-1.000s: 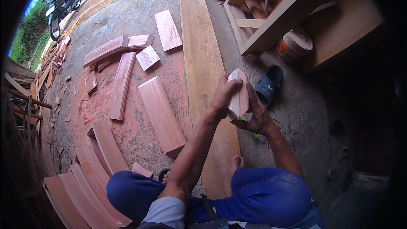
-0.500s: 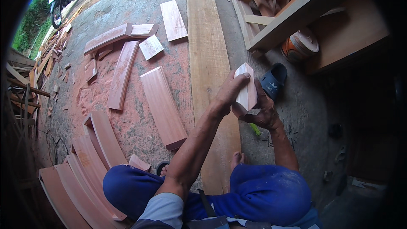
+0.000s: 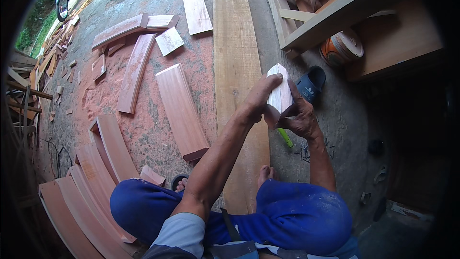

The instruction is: The person assembles small wooden boxes by hammering nails into pre-cut wooden pieces. The person sits on the floor, picks up nails, and uses a hammer to fasten the pieces together, occasionally adjusting the wood to align the joints.

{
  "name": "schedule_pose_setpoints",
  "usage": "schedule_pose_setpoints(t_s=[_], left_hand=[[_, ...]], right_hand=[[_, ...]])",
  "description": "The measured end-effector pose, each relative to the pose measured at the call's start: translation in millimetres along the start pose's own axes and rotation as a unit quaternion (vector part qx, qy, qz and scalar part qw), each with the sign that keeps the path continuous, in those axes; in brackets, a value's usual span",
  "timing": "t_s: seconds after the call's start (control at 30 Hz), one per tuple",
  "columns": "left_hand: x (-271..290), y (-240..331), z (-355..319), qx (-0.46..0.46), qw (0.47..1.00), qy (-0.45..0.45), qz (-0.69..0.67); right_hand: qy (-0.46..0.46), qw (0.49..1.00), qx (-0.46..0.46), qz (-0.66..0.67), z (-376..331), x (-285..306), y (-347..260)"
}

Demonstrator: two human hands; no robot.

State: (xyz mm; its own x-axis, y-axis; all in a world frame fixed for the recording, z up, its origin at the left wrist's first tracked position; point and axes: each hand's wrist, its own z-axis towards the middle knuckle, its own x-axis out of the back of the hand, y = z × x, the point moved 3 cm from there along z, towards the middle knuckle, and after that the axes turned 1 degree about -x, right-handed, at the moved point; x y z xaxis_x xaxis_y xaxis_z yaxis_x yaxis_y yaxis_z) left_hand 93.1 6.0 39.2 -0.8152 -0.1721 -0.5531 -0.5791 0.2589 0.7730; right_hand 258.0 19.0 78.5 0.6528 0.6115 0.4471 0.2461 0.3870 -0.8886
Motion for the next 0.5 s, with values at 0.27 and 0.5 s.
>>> schedule_pose_setpoints(t_s=[0.27,0.5], left_hand=[[2.6,3.6,0.9,-0.044,0.999,0.028,0.002],[6.1,4.5,-1.8,-0.036,0.999,0.013,0.003]], right_hand=[[0.053,0.994,0.096,-0.028,-1.8,-13.0,6.0],[0.053,0.992,0.105,-0.048,-2.5,-16.6,4.9]])
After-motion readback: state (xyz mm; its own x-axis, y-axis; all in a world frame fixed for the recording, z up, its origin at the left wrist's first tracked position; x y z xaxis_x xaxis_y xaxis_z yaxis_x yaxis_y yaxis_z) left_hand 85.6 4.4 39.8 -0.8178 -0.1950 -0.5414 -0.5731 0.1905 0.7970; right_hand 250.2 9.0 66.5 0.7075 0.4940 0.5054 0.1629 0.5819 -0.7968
